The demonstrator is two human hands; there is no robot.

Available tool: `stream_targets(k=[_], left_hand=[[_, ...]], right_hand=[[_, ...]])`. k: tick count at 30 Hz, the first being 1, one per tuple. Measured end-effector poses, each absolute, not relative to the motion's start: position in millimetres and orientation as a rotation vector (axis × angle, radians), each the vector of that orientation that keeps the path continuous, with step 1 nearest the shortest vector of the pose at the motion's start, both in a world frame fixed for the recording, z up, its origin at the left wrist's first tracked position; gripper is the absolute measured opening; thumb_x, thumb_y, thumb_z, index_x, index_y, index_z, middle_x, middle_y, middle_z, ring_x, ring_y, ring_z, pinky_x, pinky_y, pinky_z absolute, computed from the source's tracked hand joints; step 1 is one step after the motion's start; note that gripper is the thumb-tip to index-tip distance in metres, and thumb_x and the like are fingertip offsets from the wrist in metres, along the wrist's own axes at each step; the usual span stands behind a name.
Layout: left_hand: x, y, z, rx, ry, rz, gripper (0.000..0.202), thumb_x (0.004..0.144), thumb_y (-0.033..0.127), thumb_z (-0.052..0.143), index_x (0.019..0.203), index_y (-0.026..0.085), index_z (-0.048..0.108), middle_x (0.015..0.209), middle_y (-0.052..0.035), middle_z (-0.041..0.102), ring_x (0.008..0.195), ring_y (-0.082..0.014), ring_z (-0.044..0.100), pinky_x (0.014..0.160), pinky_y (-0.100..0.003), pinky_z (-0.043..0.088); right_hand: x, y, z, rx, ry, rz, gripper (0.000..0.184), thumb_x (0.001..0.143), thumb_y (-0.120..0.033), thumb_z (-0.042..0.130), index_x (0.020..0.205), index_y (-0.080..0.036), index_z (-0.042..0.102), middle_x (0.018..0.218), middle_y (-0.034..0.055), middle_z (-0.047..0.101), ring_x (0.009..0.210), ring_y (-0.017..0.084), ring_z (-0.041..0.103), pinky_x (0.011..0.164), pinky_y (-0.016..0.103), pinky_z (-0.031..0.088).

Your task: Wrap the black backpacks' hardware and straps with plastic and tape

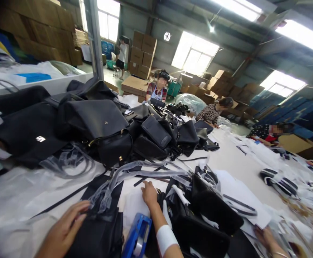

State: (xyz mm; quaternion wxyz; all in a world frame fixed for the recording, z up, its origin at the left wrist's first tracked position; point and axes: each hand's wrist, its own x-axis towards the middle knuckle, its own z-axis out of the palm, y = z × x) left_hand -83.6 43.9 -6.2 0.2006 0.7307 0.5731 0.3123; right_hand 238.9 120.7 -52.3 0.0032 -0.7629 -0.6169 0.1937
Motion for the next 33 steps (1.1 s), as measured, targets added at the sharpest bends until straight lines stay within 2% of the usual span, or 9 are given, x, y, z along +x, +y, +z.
stream_targets(k=[4, 6, 7, 10, 14, 21, 27, 30, 33], left_hand=[[15, 83, -41, 2.047, 1.373, 0.434, 0.059, 0.084, 0.025, 0.049, 0.140, 0.014, 0.031, 0.149, -0.0127, 0.036, 0.137, -0.0233, 0.034, 0.111, -0.038, 0.034], [54, 96, -58, 2.004, 1.376, 0.270, 0.072, 0.076, 0.023, 0.059, 0.140, 0.010, 0.029, 0.148, -0.0165, 0.035, 0.137, -0.0265, 0.033, 0.109, -0.037, 0.034], [67, 100, -65, 1.995, 1.375, 0.230, 0.068, 0.075, 0.021, 0.058, 0.138, 0.011, 0.033, 0.144, -0.0166, 0.040, 0.134, -0.0263, 0.037, 0.108, -0.036, 0.034], [82, 103, -75, 1.988, 1.363, 0.211, 0.035, 0.082, 0.015, 0.046, 0.117, 0.016, 0.052, 0.119, -0.0108, 0.058, 0.116, -0.0218, 0.052, 0.100, -0.032, 0.038], [78, 101, -78, 1.968, 1.352, 0.210, 0.022, 0.086, 0.013, 0.039, 0.098, 0.019, 0.056, 0.105, -0.0068, 0.060, 0.102, -0.0197, 0.056, 0.090, -0.030, 0.041], [76, 105, -91, 1.946, 1.304, 0.191, 0.026, 0.087, 0.011, 0.038, 0.103, 0.019, 0.056, 0.105, -0.0071, 0.063, 0.102, -0.0198, 0.057, 0.090, -0.029, 0.041], [81, 121, -104, 1.909, 1.301, 0.189, 0.031, 0.084, 0.007, 0.038, 0.108, 0.014, 0.056, 0.106, -0.0125, 0.064, 0.105, -0.0213, 0.058, 0.094, -0.031, 0.041], [80, 120, -104, 1.923, 1.270, 0.234, 0.034, 0.082, 0.009, 0.042, 0.113, 0.016, 0.054, 0.117, -0.0109, 0.059, 0.116, -0.0208, 0.052, 0.101, -0.031, 0.036], [77, 115, -103, 1.922, 1.261, 0.273, 0.040, 0.077, 0.008, 0.048, 0.115, 0.019, 0.052, 0.136, -0.0082, 0.046, 0.125, -0.0183, 0.044, 0.105, -0.027, 0.032]], right_hand=[[241, 127, -57, -2.303, -2.004, 0.702, 0.028, 0.094, -0.032, 0.042, 0.098, -0.019, 0.067, 0.100, 0.0099, 0.069, 0.095, 0.021, 0.065, 0.077, 0.027, 0.041], [245, 126, -57, -2.279, -2.011, 0.712, 0.030, 0.095, -0.031, 0.040, 0.096, -0.018, 0.067, 0.097, 0.0104, 0.070, 0.093, 0.022, 0.065, 0.076, 0.027, 0.041], [248, 125, -56, -2.264, -2.018, 0.719, 0.030, 0.095, -0.031, 0.039, 0.097, -0.018, 0.066, 0.097, 0.0098, 0.070, 0.092, 0.021, 0.065, 0.075, 0.027, 0.041], [254, 126, -52, -2.188, -2.081, 0.775, 0.027, 0.092, -0.033, 0.044, 0.100, -0.022, 0.068, 0.095, 0.0062, 0.072, 0.090, 0.021, 0.065, 0.075, 0.026, 0.041], [252, 136, -55, -2.061, -2.204, 0.861, 0.023, 0.084, -0.031, 0.055, 0.100, -0.027, 0.070, 0.099, 0.0044, 0.071, 0.092, 0.021, 0.064, 0.077, 0.026, 0.040], [248, 151, -75, -2.151, -2.148, 0.737, 0.016, 0.079, -0.018, 0.054, 0.079, -0.021, 0.070, 0.084, 0.0060, 0.072, 0.087, 0.023, 0.063, 0.077, 0.028, 0.040], [258, 121, -77, -2.380, -1.818, 0.453, 0.041, 0.096, -0.025, 0.024, 0.096, -0.021, 0.065, 0.095, 0.0084, 0.069, 0.090, 0.022, 0.061, 0.076, 0.029, 0.042], [257, 113, -76, -2.331, -1.825, 0.454, 0.033, 0.095, -0.026, 0.031, 0.093, -0.022, 0.064, 0.094, 0.0066, 0.068, 0.094, 0.022, 0.061, 0.081, 0.028, 0.040], [255, 112, -76, -2.250, -1.884, 0.543, 0.021, 0.090, -0.023, 0.043, 0.093, -0.024, 0.063, 0.085, 0.0022, 0.069, 0.086, 0.019, 0.063, 0.078, 0.025, 0.040]])
